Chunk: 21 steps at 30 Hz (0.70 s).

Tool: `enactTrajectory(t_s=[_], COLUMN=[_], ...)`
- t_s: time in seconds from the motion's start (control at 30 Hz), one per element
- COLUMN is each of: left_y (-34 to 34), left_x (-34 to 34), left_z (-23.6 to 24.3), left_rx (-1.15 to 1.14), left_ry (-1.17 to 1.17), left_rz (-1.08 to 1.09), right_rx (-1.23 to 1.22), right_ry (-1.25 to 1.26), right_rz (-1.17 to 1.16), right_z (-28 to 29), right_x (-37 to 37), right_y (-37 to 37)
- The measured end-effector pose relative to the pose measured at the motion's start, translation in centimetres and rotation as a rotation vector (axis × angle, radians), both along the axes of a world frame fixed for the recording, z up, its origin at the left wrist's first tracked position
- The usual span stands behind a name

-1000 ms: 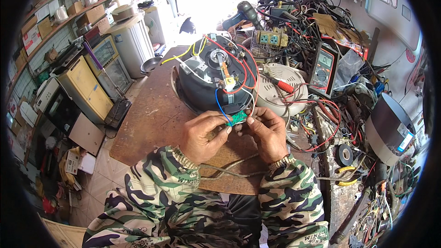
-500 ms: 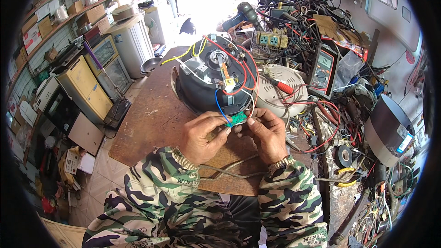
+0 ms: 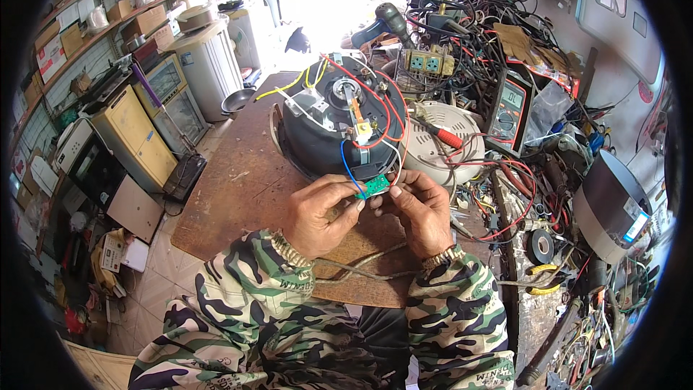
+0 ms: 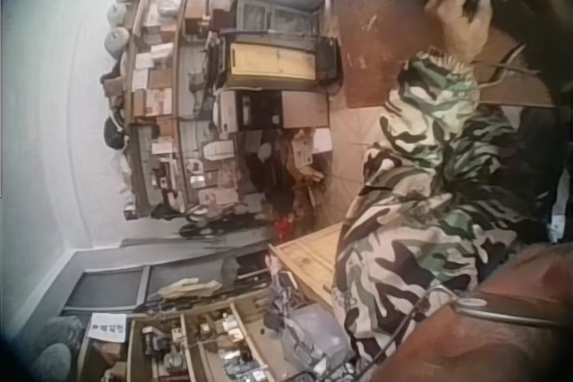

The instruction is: The person uses a multimeter to test electrical continuity on a small circuit board connected to a motor assembly. They repeatedly touch the multimeter probes to different points on the board and observe the readings. Finally, they pick up a plastic appliance housing and place it over the motor.

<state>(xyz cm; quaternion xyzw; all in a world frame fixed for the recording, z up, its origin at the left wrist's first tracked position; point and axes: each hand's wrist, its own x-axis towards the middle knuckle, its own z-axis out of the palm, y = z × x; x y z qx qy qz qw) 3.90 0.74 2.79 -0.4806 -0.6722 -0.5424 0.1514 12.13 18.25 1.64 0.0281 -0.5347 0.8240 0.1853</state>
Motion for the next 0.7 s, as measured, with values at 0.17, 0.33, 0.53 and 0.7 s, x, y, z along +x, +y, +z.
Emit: enactTrajectory(t_s=[0.17,0.33,0.53,0.7], left_y=[-0.06,-0.11,-0.01,-0.18], left_x=[-0.02,0.01,0.01,0.09], left_z=[-0.07,0.02,0.13,0.22], left_rx=[-0.002,-0.004,0.004,-0.009], left_ry=[0.002,0.003,0.011,0.007], left_rz=[0.008,0.010,-0.002,0.009], right_rx=[0.010,0.014,0.019,0.009], right_ry=[0.008,-0.003,0.004,0.001], right_rz=[0.002,-0.002,-0.003,0.006], right_z=[-0.13,-0.08,0.02,-0.14], right_x=[-0.11,-0.09,0.00,-0.09], right_y=[0.01,-0.11,-0.05,-0.10])
